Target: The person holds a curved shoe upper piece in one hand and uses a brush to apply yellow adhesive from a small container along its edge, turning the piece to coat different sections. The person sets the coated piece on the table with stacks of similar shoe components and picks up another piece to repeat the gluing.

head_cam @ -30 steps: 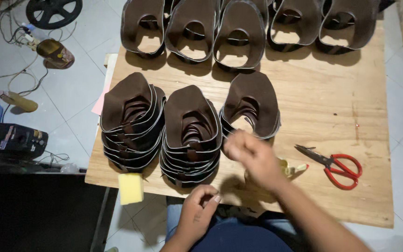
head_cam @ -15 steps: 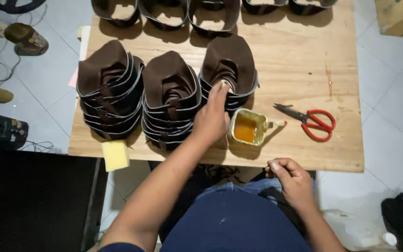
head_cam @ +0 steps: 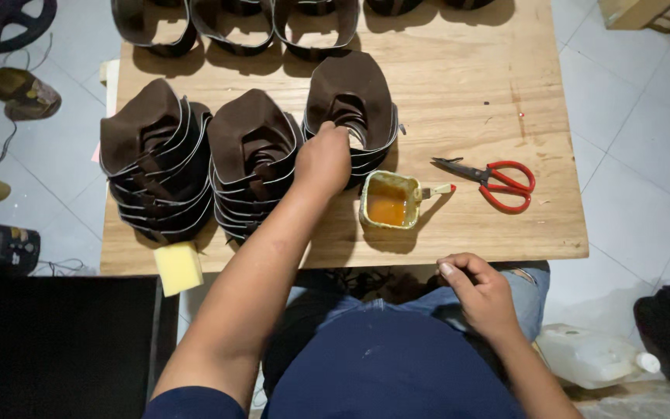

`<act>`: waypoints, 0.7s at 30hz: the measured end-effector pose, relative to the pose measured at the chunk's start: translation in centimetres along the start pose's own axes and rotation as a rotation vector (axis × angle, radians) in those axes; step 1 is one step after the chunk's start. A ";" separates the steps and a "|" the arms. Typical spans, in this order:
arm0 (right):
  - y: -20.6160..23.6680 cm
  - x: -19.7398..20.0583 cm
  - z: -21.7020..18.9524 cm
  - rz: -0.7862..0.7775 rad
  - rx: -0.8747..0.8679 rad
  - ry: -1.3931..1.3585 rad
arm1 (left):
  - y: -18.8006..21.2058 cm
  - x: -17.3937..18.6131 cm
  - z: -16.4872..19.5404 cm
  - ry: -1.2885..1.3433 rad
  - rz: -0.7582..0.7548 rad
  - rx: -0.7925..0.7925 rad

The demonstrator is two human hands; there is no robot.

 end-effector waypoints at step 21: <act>0.5 1.7 0.5 0.198 -0.017 -0.003 | -1.3 5.7 4.2 0.107 -0.064 -0.156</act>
Point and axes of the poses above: each hand's wrist, its own y-axis away from the middle knuckle, its own x-axis out of the back of the hand, z = x × y, the point moved 7 cm from there along -y, towards the middle knuckle, and after that the axes turned 9 degrees about -y, right-handed, at the moved point
